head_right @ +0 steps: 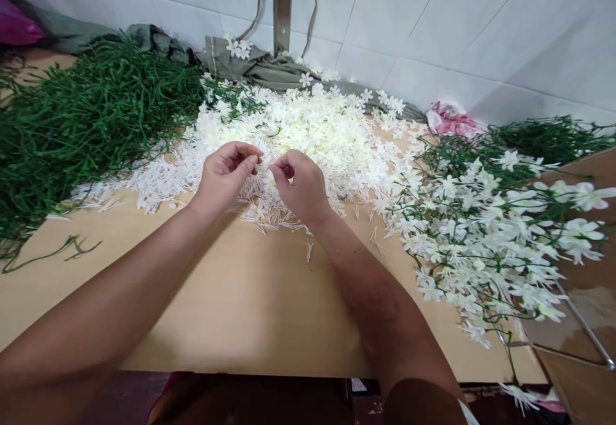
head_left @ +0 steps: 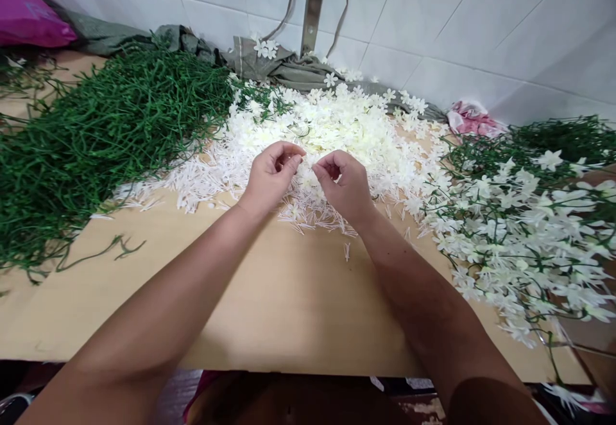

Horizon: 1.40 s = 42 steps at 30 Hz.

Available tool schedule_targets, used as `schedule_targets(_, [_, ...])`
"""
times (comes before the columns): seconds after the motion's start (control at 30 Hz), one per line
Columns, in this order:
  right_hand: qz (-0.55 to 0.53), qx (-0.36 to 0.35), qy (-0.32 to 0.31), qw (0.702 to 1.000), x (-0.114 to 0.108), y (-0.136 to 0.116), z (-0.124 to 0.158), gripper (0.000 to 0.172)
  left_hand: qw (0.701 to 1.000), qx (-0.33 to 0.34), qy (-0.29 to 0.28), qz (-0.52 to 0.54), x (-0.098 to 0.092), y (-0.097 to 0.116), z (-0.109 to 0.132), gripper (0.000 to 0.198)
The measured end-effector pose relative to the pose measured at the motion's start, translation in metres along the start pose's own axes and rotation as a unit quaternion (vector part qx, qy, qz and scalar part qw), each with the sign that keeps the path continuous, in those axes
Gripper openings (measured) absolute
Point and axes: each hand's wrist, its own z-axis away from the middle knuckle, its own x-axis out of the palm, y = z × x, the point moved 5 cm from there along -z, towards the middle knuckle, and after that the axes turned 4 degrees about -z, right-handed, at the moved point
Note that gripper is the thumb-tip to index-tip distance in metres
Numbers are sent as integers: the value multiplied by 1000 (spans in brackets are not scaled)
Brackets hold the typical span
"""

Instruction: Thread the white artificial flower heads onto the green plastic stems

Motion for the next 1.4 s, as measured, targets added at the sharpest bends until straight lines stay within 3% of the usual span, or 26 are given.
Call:
schedule_targets(0.13, [-10, 0, -10, 1000, 1, -2, 0, 15, 996, -57, -28, 69, 5, -2, -2, 5])
schedule_targets(0.43, [-62, 17, -17, 998, 4, -2, 2, 14, 979, -116, -41, 163, 6, 1, 0, 7])
schedule_targets(0.6, [-113, 21, -8, 993, 4, -2, 1, 14, 957, -163, -66, 229, 9, -4, 1, 16])
schedule_targets(0.7, [-129, 34, 15, 991, 4, 1, 2, 14, 954, -188, -56, 227, 11, -8, 2, 15])
schedule_targets(0.8, [-147, 41, 21, 988, 7, 2, 4, 25, 956, -192, -48, 217, 11, -8, 3, 13])
schedule_targets(0.93, [-152, 17, -16, 988, 11, -2, 6, 9, 964, -179, -66, 188, 14, -2, 4, 13])
schedule_targets(1.1, [-124, -5, 11, 992, 6, -3, 4, 11, 981, -145, -88, 90, 13, 0, 1, 14])
schedule_targets(1.17, [-129, -1, 14, 992, 3, -1, 1, 13, 991, -104, -78, 0, 2, -2, -6, 11])
schedule_targets(1.23, [-141, 10, 20, 990, 1, 3, -1, 14, 990, -41, -17, -130, -20, -3, -14, 6])
schedule_targets(1.3, [-150, 25, 22, 988, -1, 6, -3, 15, 963, -7, 65, -261, -46, -5, -21, 9])
schedule_targets(1.4, [-154, 48, 12, 987, 1, 8, -4, 15, 906, -39, 94, -410, -72, -17, -27, 15])
